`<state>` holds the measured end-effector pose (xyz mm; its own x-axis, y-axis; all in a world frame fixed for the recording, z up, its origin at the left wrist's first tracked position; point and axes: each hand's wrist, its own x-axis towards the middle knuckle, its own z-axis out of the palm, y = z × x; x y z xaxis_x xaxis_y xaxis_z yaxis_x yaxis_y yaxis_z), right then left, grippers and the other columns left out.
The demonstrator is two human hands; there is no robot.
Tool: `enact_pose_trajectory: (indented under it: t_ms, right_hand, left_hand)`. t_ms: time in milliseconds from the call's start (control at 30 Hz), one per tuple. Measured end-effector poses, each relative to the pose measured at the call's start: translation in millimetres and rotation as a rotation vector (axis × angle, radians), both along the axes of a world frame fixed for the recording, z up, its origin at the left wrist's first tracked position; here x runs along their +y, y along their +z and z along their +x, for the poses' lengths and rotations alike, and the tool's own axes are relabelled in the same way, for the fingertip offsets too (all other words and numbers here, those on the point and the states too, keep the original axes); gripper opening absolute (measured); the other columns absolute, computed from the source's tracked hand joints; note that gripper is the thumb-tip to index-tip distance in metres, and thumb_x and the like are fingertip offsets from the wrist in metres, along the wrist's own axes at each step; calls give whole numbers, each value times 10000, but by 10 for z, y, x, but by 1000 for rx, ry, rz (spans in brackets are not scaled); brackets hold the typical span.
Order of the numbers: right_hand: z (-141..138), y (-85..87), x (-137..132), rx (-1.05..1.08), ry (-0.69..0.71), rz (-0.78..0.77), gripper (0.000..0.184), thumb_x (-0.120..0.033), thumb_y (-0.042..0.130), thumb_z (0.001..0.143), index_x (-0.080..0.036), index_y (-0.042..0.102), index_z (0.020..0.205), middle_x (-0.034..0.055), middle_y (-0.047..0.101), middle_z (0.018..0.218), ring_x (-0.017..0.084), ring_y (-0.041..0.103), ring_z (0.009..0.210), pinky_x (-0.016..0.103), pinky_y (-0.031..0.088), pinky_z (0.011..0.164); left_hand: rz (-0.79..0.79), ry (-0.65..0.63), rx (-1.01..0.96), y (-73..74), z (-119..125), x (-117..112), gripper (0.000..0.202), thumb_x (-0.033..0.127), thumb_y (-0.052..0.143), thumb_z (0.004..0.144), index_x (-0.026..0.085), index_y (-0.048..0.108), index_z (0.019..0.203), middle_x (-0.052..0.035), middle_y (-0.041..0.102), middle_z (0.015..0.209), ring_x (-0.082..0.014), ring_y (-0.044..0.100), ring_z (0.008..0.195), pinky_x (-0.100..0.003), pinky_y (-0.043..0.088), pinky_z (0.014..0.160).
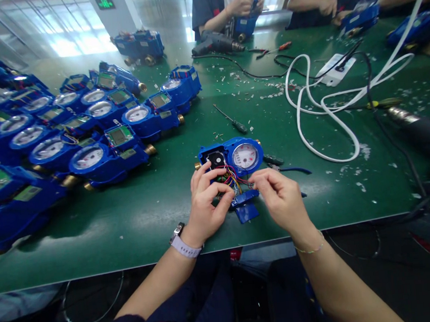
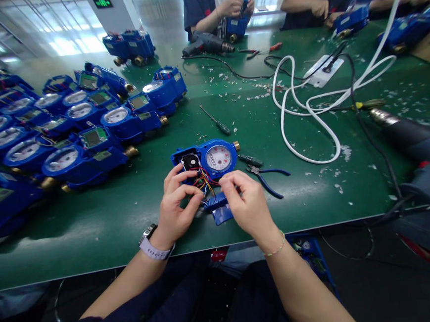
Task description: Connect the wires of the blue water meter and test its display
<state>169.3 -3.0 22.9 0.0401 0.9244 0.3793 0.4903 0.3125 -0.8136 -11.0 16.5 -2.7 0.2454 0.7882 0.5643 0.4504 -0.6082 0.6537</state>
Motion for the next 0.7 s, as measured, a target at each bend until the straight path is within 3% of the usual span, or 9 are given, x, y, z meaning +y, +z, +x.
enact_pose_trajectory:
  t_ms: [67,167,300,433,567,633,700]
  right_hand:
    - [-38,22,-26,-128,64,129,81,-218,578,925,-179,649,921,85,649,1040,222,594,995,381,470,874]
    - [-94,28,-21,-268,143,223,179,-162,599,913,-200,662,1076,99,603,1225,250,536,1133,432,435,968]
    - [-108,14,27,-255,163,221,118,-150,593,916,-223,683,895,61,651,1104,237,562,1057,419,452,923]
    - [-56,-37,76,-108,178,99,100,-189,617,893,-230,684,831,52,655,1058,231,580,1035,430,451,926]
    - [65,-125,125,128,38,10,76,-244,642,865,-210,682,810,44,673,968,213,620,941,405,470,889]
    - [112,-129,119,200,-39,16,152,-267,606,898,-200,671,778,34,680,890,197,629,867,374,481,831]
    - [118,-93,83,173,-30,44,252,-271,563,933,-200,649,707,23,670,810,185,623,799,356,479,783]
  left_hand:
    - [8,-4,7,-3,1,0,68,203,602,886,210,643,832,-68,633,1189,-272,412,1346,-565,327,1121]
    - [22,1,13,-7,0,2,67,210,590,893,210,642,851,-68,630,1195,-274,418,1344,-568,333,1121]
    - [24,14,28,-6,-3,2,87,227,586,894,210,638,826,-64,632,1193,-278,425,1341,-572,333,1121]
    - [13,14,55,-6,-1,-3,88,211,593,888,214,642,815,-64,633,1186,-277,412,1351,-583,302,1130]
    - [-1,38,59,-10,-3,-5,94,200,588,887,216,646,815,-61,640,1170,-280,397,1363,-593,285,1131]
    - [1,42,40,-11,-3,-1,91,203,593,885,214,648,813,-62,641,1167,-279,396,1361,-586,300,1125]
    - [3,41,33,-10,1,3,81,205,599,881,215,651,819,-61,640,1168,-277,398,1358,-582,309,1122]
